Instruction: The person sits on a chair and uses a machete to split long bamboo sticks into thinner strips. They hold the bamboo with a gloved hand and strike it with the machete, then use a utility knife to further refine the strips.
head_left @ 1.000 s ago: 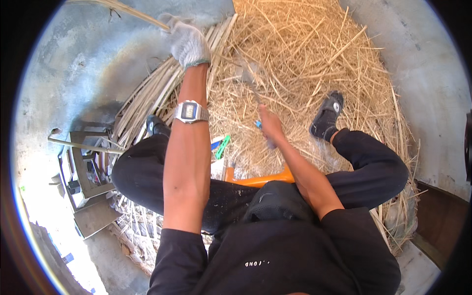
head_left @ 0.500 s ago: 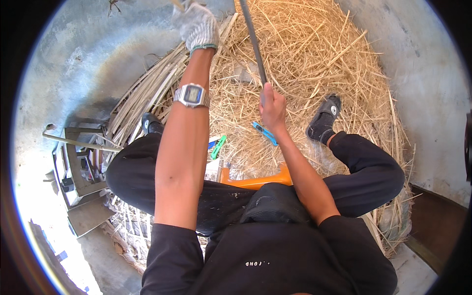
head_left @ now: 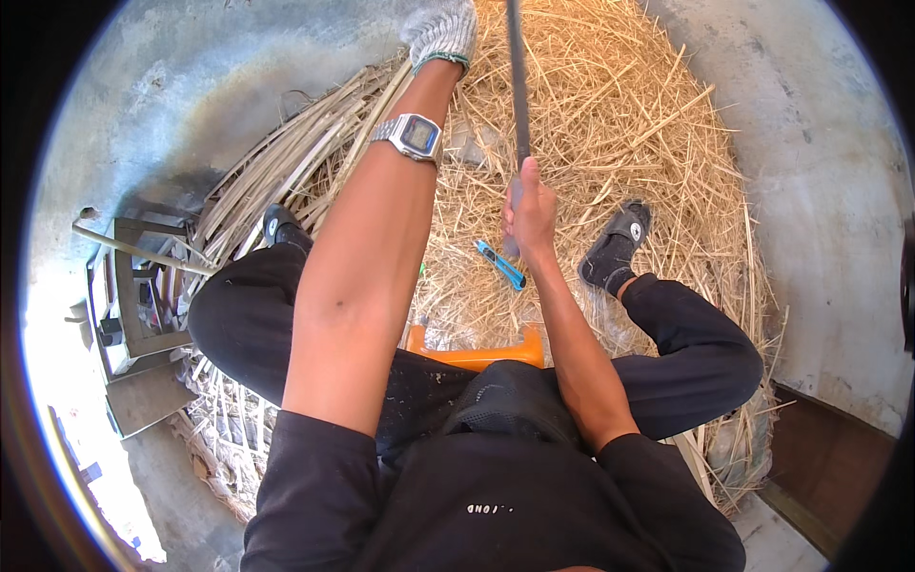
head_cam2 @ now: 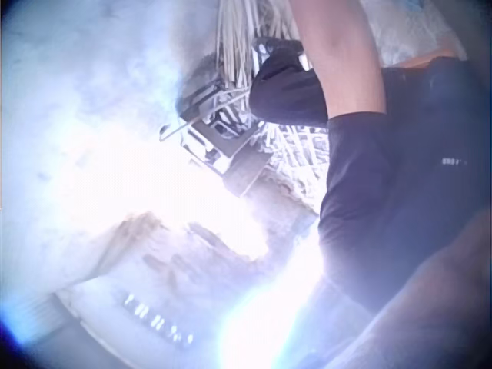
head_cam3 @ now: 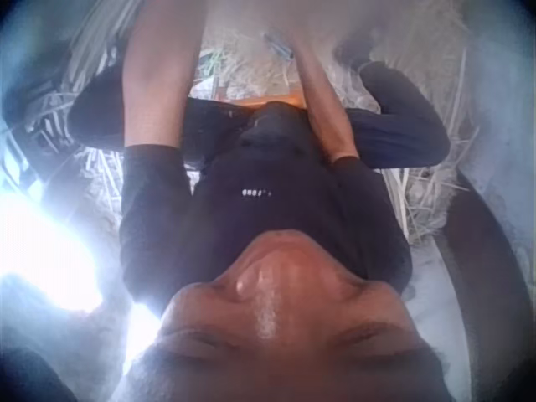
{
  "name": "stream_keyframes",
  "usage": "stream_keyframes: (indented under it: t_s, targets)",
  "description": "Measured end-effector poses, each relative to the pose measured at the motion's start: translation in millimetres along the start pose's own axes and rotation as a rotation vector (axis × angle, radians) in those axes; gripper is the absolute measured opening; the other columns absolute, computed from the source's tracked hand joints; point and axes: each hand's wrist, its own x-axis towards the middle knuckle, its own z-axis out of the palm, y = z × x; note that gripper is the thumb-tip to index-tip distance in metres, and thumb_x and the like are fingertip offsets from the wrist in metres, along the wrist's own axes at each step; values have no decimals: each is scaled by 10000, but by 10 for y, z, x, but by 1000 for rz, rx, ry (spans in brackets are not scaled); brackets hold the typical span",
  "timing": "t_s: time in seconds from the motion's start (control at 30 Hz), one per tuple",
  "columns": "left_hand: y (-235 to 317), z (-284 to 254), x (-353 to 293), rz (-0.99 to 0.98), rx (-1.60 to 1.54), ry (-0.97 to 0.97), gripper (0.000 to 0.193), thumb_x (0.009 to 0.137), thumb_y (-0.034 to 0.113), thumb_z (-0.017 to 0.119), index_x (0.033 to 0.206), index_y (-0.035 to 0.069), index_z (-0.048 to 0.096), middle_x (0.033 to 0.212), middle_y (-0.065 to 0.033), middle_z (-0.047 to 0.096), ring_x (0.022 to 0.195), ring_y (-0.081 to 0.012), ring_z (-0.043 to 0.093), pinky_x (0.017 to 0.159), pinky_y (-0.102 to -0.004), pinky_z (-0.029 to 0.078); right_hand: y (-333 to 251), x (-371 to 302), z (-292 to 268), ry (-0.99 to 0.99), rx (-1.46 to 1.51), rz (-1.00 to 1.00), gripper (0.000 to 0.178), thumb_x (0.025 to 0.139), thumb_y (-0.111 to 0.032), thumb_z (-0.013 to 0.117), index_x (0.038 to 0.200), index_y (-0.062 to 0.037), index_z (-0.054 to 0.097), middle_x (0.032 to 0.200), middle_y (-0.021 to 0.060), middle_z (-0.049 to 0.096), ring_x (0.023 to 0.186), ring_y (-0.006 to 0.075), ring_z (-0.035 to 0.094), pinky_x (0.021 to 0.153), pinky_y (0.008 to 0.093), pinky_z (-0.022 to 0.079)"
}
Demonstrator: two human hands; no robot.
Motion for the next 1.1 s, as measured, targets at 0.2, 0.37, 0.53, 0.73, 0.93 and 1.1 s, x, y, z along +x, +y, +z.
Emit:
stream_keyframes:
  t_s: [0.2,0.37,0.53,0.73,0.93,1.1]
  targets:
    - [-189,146,136,6,536,-233,431,1052,356,466,1231,-13,599,934,-185,687,821,-318,671,673,-427,514,1294,91,-257,96,-302,351,684,1006,-629,413,835,-3,629,599,78,522,476,167,481,444,362,367]
    - [-229,-57,151,46,166,42,430,1075,354,398,1141,-6,625,836,-162,669,788,-336,652,663,-443,486,865,-19,-270,6,-153,671,680,990,-652,433,829,-5,570,580,68,492,444,172,440,426,365,373]
    - [-742,-62,473,33,-471,-170,320,1069,300,430,1101,60,639,712,-44,589,601,-232,576,537,-377,457,-200,-62,-1,-79,-155,383,646,1011,-649,398,650,-114,435,478,-36,396,371,94,358,345,282,323]
    - [-152,278,34,55,351,-138,372,1036,219,431,1335,50,575,860,-103,688,727,-282,660,650,-384,532,566,174,-147,115,-267,-104,657,997,-647,409,605,-120,439,493,3,407,420,126,423,429,317,361]
    - [-734,-55,309,498,491,128,345,1013,168,430,1277,25,599,962,-188,673,990,-330,627,880,-436,471,1397,-45,-391,-88,-96,784,716,933,-774,406,600,-141,386,453,-1,340,347,139,339,386,341,323]
    - [-668,-235,518,501,626,146,347,1057,266,388,1172,12,596,906,-170,621,872,-312,580,808,-417,459,599,92,-244,-100,-43,664,717,940,-770,397,609,-134,393,458,-21,332,354,101,338,364,304,326]
